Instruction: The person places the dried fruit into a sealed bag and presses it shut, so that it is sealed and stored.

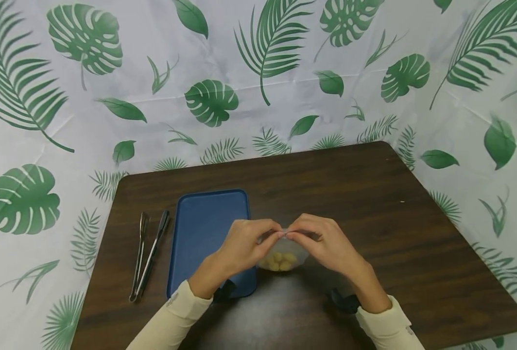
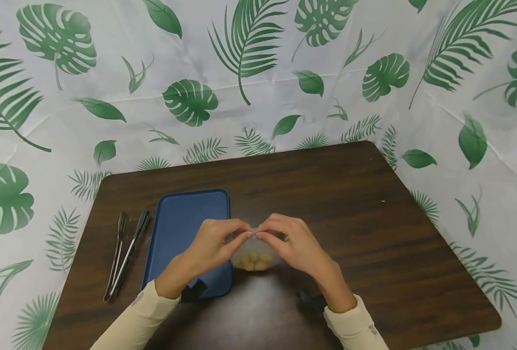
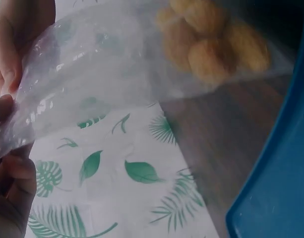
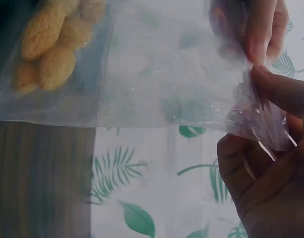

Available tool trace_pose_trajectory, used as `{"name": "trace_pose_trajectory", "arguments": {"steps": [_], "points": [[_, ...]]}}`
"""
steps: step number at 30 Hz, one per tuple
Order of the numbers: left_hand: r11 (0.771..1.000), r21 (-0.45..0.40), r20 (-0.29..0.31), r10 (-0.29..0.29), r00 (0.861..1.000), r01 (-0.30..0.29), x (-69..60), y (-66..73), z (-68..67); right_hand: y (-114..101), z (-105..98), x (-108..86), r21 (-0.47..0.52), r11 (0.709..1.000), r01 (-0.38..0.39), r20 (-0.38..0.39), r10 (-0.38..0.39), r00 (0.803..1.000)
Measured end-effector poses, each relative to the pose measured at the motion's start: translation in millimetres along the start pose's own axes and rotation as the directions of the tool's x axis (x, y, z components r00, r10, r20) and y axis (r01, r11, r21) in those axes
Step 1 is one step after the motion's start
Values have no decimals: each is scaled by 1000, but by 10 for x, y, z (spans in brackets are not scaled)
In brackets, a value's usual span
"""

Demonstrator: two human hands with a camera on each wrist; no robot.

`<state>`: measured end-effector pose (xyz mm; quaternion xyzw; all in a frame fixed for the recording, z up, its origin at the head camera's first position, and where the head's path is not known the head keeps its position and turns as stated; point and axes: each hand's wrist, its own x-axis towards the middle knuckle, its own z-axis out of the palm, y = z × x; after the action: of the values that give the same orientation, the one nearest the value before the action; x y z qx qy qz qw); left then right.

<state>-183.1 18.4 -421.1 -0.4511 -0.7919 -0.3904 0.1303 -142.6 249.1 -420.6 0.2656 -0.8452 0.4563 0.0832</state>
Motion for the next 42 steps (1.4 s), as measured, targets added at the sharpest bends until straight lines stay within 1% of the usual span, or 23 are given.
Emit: {"name": "trace_pose_trajectory", "arguments": {"steps": [3, 6, 8, 13, 17, 20, 22, 23, 24, 25, 26, 27, 28, 29, 30, 31, 32, 33, 35, 37, 38, 39, 42], "points": [[997, 69, -22, 36, 999, -34, -19, 28, -33, 4, -27, -33, 12, 1000, -11, -10, 11, 1000], [992, 118, -24, 44, 999, -41, -64, 26, -57, 30, -39, -87, 5, 1000, -22, -22, 22, 1000], [991, 135, -30, 27, 999, -22, -105, 10, -86, 53, -52, -126, -2, 999, -36, -45, 36, 998], [991, 131, -42, -25, 999, 30, -214, -31, -172, 67, -118, -209, -25, 997, -70, -80, 68, 994], [993, 119, -51, -19, 998, 25, -247, -10, -209, 31, -175, -246, -40, 996, -77, -70, 74, 995], [996, 81, -65, -34, 997, 39, -263, 25, -214, -22, -229, -289, -44, 995, -91, -83, 87, 993], [996, 26, -53, -79, 995, 81, -277, 60, -218, -68, -276, -324, -46, 994, -104, -80, 100, 992], [993, -14, -36, -117, 993, 116, -286, 77, -221, -85, -297, -339, -41, 993, -115, -65, 112, 992], [985, -54, -10, -166, 986, 165, -294, 89, -223, -89, -314, -349, -35, 990, -133, -48, 132, 990], [971, -89, 23, -222, 975, 223, -298, 93, -224, -76, -326, -351, -33, 986, -163, -23, 162, 987], [950, -117, 63, -283, 957, 289, -293, 89, -221, -49, -332, -341, -25, 979, -200, 9, 200, 980], [925, -131, 108, -343, 933, 356, -283, 65, -208, 1, -332, -322, -18, 970, -241, 45, 242, 969], [900, -131, 152, -397, 905, 417, -256, 21, -192, 74, -326, -282, -16, 959, -281, 80, 282, 956], [878, -110, 185, -442, 878, 465, -226, -40, -164, 166, -311, -235, -21, 947, -319, 112, 320, 941], [862, -75, 214, -478, 852, 502, -190, -113, -129, 271, -290, -182, -34, 937, -347, 137, 349, 927], [848, -39, 233, -507, 830, 529, -149, -192, -93, 376, -263, -123, -52, 929, -366, 157, 370, 916], [838, 3, 247, -530, 811, 546, -105, -272, -53, 481, -235, -65, -69, 926, -371, 176, 377, 909], [830, 47, 257, -548, 796, 556, -65, -354, -11, 582, -203, -5, -90, 924, -371, 188, 382, 905], [819, 142, 257, -573, 778, 556, 5, -512, 74, 756, -136, 113, -134, 922, -364, 196, 384, 902], [801, 225, 263, -598, 757, 555, 76, -646, 146, 898, -80, 219, -173, 914, -367, 193, 397, 897], [793, 268, 265, -607, 749, 547, 106, -710, 184, 957, -57, 266, -193, 908, -371, 188, 405, 895], [785, 304, 268, -615, 742, 540, 138, -763, 214, 1009, -36, 308, -211, 900, -382, 179, 420, 890], [764, 399, 276, -628, 728, 508, 227, -894, 293, 1141, 11, 402, -265, 878, -400, 156, 448, 880]]}}
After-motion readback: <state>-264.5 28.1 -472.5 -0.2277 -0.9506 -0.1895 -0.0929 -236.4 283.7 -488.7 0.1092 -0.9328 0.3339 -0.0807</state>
